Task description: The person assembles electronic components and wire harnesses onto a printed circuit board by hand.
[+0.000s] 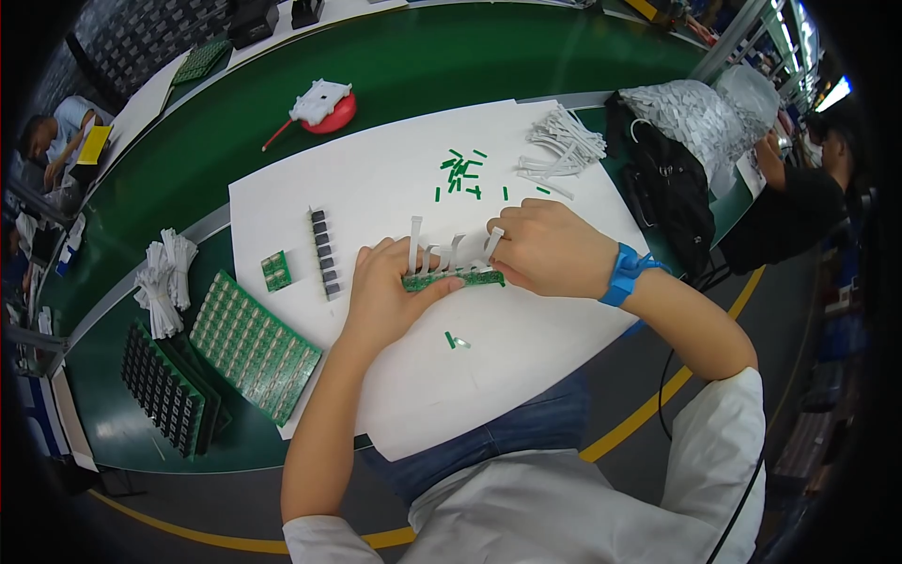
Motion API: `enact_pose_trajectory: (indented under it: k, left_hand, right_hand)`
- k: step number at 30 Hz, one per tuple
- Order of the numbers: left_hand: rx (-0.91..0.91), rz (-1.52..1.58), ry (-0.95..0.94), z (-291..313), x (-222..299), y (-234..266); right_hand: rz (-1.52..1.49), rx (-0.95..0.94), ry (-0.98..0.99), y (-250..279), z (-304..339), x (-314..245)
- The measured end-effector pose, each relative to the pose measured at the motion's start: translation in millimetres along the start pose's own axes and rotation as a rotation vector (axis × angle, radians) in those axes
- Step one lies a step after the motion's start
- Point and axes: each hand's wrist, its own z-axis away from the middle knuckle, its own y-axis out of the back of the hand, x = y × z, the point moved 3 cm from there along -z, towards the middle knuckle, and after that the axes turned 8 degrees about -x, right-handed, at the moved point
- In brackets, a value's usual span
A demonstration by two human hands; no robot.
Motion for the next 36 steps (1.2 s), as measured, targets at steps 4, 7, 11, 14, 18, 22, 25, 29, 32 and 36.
enact_pose_trajectory:
  k: [4, 7, 11, 14, 18, 22, 25, 29, 32, 36]
  left_hand:
    - [-0.015, 0.015, 0.027, -0.6, -1.4, -0.9]
    - [-0.016, 0.009, 0.038, 0.1, -2.7, -1.2]
    - [-0.022, 0.011, 0.028, -0.6, -2.8, -0.2]
    - [-0.031, 0.004, 0.039, -0.7, -1.0, -0.1]
    - [-0.016, 0.044, 0.022, -0.8, -4.8, -1.9]
    - [-0.002, 0.022, 0.033, -0.2, 0.9, 0.3]
    - [-0.006, 0.015, 0.034, -0.6, 3.1, 1.8]
    - [-0.007, 0.014, 0.007, -2.6, 1.3, 1.0]
    - [-0.003, 0.012, 0.000, -0.6, 2.5, 0.6]
    - [-0.024, 0.032, 0.038, -0.8, -0.9, 0.0]
  right_hand:
    - [0.026, -0.014, 0.006, -2.7, -0.7, -0.2]
    - [0.083, 0.024, 0.031, -3.5, -1.0, -0.4]
    - [0.028, -0.023, 0.027, 0.4, -1.1, -1.1]
    - [0.016, -0.026, 0.029, 1.4, -1.0, -1.7]
    - [-0.001, -0.024, 0.052, -0.3, -2.7, -1.9]
    - [0.031, -0.037, 0.072, -0.5, -2.3, -3.4]
    - [0.091, -0.037, 0.085, 0.8, 0.0, -3.4]
    - [0.029, -0.019, 0.062, 4.1, 3.1, 3.2]
    - [-0.035, -0.017, 0.046, 8.6, 3.0, 1.9]
    - [-0.064, -0.051, 0.059, 0.9, 0.8, -0.7]
